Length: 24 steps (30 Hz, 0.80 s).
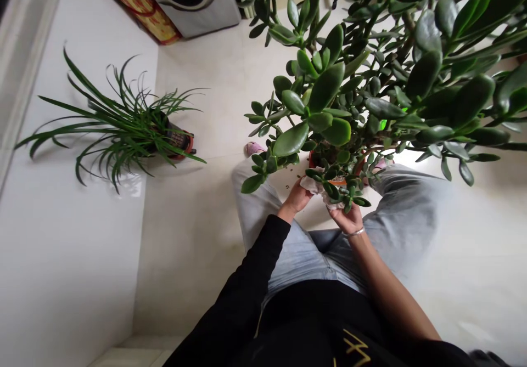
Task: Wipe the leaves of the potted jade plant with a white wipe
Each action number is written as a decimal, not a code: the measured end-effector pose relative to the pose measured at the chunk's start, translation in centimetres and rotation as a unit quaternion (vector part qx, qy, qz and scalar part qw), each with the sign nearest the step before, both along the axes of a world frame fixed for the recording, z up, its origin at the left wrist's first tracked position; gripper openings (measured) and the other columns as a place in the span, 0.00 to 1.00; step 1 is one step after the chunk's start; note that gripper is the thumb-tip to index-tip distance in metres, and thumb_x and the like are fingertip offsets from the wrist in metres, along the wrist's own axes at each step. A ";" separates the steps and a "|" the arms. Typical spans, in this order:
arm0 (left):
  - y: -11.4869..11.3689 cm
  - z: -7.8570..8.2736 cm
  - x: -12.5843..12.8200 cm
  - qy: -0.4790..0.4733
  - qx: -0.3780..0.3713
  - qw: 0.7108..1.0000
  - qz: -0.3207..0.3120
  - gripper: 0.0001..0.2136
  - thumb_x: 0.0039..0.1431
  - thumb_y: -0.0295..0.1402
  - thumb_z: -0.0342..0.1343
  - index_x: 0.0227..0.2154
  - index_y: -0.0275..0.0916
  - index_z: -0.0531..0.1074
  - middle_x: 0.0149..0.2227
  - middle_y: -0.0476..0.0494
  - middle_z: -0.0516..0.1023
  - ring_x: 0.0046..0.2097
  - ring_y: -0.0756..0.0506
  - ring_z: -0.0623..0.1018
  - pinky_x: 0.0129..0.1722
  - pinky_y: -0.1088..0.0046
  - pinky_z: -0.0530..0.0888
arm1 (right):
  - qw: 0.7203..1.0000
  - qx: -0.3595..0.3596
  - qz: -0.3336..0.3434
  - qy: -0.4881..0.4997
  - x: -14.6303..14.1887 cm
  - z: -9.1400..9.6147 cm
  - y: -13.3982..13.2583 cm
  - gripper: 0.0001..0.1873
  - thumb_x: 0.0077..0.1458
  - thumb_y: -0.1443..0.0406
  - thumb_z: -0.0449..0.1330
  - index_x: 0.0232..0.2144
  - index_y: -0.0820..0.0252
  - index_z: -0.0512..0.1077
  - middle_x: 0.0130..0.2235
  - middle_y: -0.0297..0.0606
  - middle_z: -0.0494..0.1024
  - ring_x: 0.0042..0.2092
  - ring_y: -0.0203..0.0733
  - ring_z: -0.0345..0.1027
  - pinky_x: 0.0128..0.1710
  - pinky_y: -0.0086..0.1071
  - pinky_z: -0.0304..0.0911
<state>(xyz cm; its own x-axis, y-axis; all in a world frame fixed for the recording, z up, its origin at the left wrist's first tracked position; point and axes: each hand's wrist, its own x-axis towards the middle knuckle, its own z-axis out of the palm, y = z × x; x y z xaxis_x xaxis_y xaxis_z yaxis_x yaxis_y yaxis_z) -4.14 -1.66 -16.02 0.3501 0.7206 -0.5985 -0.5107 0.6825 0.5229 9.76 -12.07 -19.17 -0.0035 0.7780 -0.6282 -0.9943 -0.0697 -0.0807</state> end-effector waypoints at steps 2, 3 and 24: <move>-0.5 0.5 0.3 -0.010 -0.005 1.000 -0.011 0.17 0.50 0.28 0.69 0.44 0.38 0.78 0.35 0.46 0.82 0.41 0.44 0.81 0.46 0.66 0.75 | 1.000 0.003 -0.011 -0.002 0.2 0.1 -0.3 0.17 0.52 0.74 0.66 0.42 0.50 0.79 0.42 0.32 0.86 0.39 0.37 0.80 0.38 0.32 0.80; -0.6 0.8 0.5 -0.017 -0.009 1.000 -0.014 0.17 0.51 0.29 0.68 0.46 0.38 0.78 0.37 0.45 0.83 0.41 0.44 0.81 0.46 0.66 0.75 | 1.000 0.004 -0.017 -0.002 0.2 0.1 -0.4 0.16 0.52 0.73 0.66 0.41 0.50 0.79 0.42 0.32 0.86 0.40 0.38 0.80 0.38 0.33 0.80; 0.6 4.0 1.7 -0.001 -0.006 1.000 -0.003 0.25 0.47 0.19 0.58 0.50 0.42 0.76 0.39 0.48 0.83 0.39 0.48 0.80 0.44 0.70 0.75 | 0.991 0.061 -0.119 -0.014 -1.3 2.5 4.2 0.16 0.52 0.77 0.63 0.23 0.51 0.67 0.26 0.21 0.75 0.31 0.34 0.74 0.45 0.33 0.78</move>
<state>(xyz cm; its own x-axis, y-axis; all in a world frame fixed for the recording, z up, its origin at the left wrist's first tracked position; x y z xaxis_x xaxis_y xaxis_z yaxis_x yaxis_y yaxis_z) -2.41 -1.01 -12.05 0.3553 0.7111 -0.6067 -0.5085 0.6917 0.5129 8.49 -7.90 -16.71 0.2050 0.8253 -0.5261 -0.9787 0.1782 -0.1018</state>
